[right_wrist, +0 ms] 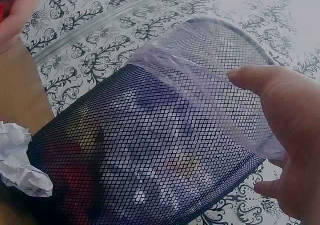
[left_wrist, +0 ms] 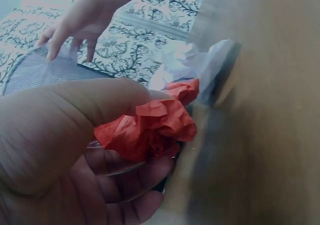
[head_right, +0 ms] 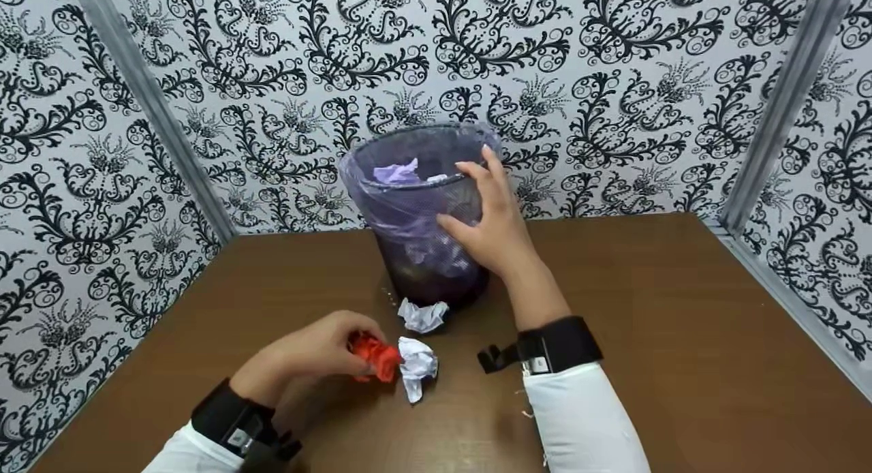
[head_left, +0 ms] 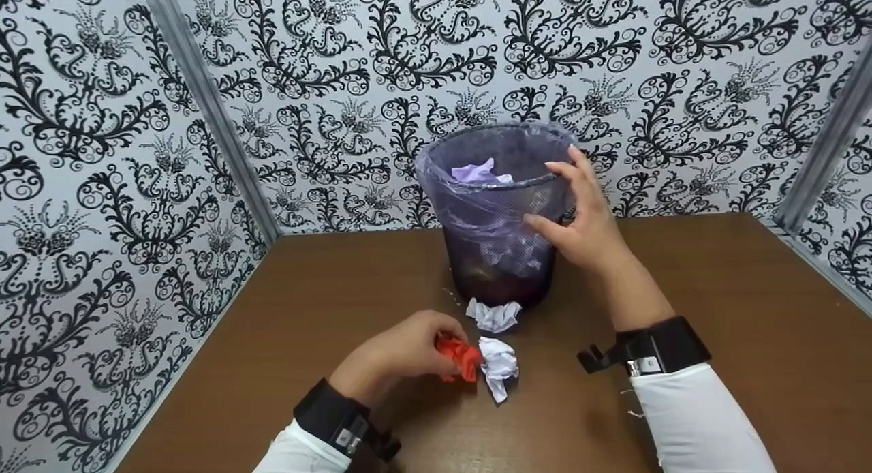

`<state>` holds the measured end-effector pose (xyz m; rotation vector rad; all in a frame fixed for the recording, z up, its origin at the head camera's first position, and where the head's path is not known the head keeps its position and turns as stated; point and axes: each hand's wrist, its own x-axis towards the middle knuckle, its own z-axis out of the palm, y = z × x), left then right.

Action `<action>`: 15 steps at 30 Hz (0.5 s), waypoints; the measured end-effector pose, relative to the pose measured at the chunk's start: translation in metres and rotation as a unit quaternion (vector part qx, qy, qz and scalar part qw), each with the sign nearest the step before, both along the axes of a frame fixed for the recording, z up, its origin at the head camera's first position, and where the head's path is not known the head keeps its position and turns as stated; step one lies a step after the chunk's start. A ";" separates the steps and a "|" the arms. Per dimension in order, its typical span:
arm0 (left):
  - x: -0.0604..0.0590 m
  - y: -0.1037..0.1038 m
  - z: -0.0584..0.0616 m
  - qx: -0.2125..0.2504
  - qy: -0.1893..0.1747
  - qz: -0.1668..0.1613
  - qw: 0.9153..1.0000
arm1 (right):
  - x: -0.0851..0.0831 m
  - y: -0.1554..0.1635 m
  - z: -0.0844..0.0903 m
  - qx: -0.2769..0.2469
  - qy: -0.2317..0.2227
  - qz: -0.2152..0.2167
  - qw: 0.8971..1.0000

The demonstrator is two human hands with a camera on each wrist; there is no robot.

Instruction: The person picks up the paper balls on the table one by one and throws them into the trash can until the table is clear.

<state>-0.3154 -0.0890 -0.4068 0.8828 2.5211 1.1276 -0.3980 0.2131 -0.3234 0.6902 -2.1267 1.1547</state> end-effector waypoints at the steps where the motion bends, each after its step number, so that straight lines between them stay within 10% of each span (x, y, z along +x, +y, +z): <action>1: 0.000 -0.002 0.002 0.010 -0.001 0.003 1.000 | 0.000 0.000 0.000 0.001 0.004 0.002 1.000; 8: -0.001 -0.011 0.012 0.055 -0.009 0.028 0.998 | -0.001 -0.001 0.000 0.005 0.000 0.002 1.000; 15: -0.002 -0.019 0.025 0.056 0.061 0.061 0.995 | 0.001 0.001 0.000 0.013 -0.010 -0.004 1.000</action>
